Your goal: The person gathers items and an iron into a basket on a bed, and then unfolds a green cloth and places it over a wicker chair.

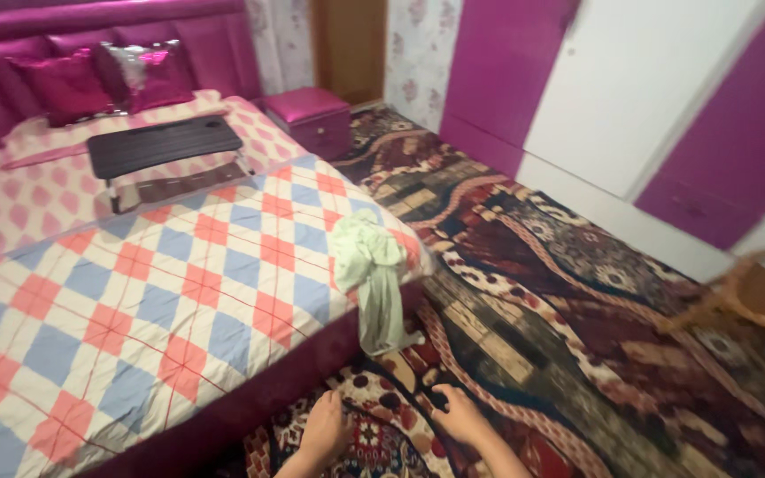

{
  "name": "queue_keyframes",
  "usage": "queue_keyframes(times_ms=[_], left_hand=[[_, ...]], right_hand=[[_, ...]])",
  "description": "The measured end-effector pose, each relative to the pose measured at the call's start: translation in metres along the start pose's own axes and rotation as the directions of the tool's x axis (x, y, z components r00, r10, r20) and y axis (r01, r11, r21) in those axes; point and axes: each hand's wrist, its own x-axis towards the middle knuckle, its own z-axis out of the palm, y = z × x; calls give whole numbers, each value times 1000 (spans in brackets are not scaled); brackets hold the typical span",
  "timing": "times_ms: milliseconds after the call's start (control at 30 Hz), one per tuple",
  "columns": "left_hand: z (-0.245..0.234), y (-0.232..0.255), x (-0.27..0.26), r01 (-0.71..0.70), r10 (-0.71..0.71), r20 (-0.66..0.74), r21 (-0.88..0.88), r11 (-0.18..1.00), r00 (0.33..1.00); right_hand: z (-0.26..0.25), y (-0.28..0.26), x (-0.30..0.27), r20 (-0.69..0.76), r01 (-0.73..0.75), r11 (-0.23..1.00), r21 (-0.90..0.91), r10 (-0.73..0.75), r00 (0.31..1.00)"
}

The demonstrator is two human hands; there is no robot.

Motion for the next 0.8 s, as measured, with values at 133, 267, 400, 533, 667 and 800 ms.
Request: queue_keyframes(times_ms=[133, 267, 400, 533, 667, 800], left_hand=[[-11, -17, 29, -6, 12, -104, 56, 998, 995], [-19, -43, 78, 146, -134, -97, 130, 981, 986], [-12, -64, 133, 134, -117, -124, 135, 982, 985], [-1, -72, 200, 18, -4, -167, 87, 996, 986], [-1, -74, 243, 16, -15, -7, 32, 999, 1000], [4, -78, 266, -17, 17, 15, 5, 1000, 1000]], right_hand=[[0, -15, 61, 21, 149, 989, -16, -148, 989], [12, -27, 117, 76, 250, 968, 6, -249, 965], [12, -31, 180, 98, 215, 977, -1, -214, 972], [15, -25, 227, 100, 233, 968, -93, -224, 969], [18, -26, 280, 138, 193, 976, -98, -179, 974], [33, -20, 317, 175, 180, 984, -2, -177, 968]])
